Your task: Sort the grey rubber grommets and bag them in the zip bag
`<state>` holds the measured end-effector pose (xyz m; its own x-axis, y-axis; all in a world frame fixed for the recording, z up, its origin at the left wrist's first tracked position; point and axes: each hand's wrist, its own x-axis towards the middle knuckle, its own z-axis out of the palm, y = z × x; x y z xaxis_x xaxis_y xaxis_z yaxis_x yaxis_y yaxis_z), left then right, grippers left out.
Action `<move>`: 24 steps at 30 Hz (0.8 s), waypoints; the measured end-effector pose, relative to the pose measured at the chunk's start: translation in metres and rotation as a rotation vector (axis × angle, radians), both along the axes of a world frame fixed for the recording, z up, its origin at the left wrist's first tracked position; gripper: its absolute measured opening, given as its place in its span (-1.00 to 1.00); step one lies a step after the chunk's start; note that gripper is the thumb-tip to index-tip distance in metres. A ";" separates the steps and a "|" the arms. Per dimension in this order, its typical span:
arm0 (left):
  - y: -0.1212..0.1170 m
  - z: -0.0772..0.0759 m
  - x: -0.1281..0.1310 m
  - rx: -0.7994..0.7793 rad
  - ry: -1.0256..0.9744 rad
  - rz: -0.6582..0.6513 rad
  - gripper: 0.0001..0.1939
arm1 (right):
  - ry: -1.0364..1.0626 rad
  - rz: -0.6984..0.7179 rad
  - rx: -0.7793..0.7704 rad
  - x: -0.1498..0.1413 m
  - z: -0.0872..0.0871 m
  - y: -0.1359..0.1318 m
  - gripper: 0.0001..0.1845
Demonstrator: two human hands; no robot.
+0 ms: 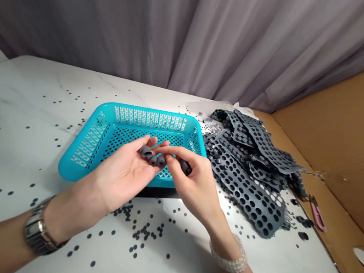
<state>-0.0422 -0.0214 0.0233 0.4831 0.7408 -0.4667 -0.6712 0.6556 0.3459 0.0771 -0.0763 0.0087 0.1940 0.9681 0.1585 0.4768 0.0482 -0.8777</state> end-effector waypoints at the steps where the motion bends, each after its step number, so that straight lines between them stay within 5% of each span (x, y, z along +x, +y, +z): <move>1: -0.001 0.001 0.000 0.002 0.006 -0.006 -0.74 | 0.002 0.002 0.009 0.001 0.000 -0.002 -0.75; 9: -0.005 0.010 -0.001 -0.054 0.031 -0.002 -0.75 | -0.195 0.072 0.235 0.014 0.007 -0.017 -0.69; 16: -0.006 0.010 -0.003 0.016 0.031 -0.058 -0.74 | -0.311 0.101 0.227 0.010 0.004 -0.011 -0.75; 20: -0.008 0.011 -0.002 -0.039 -0.023 -0.042 -0.79 | -0.092 -0.029 0.189 0.012 0.000 -0.005 -0.84; 24: -0.008 0.014 -0.001 -0.016 -0.125 -0.051 -0.84 | 0.485 -0.047 0.079 0.022 0.002 -0.001 -0.87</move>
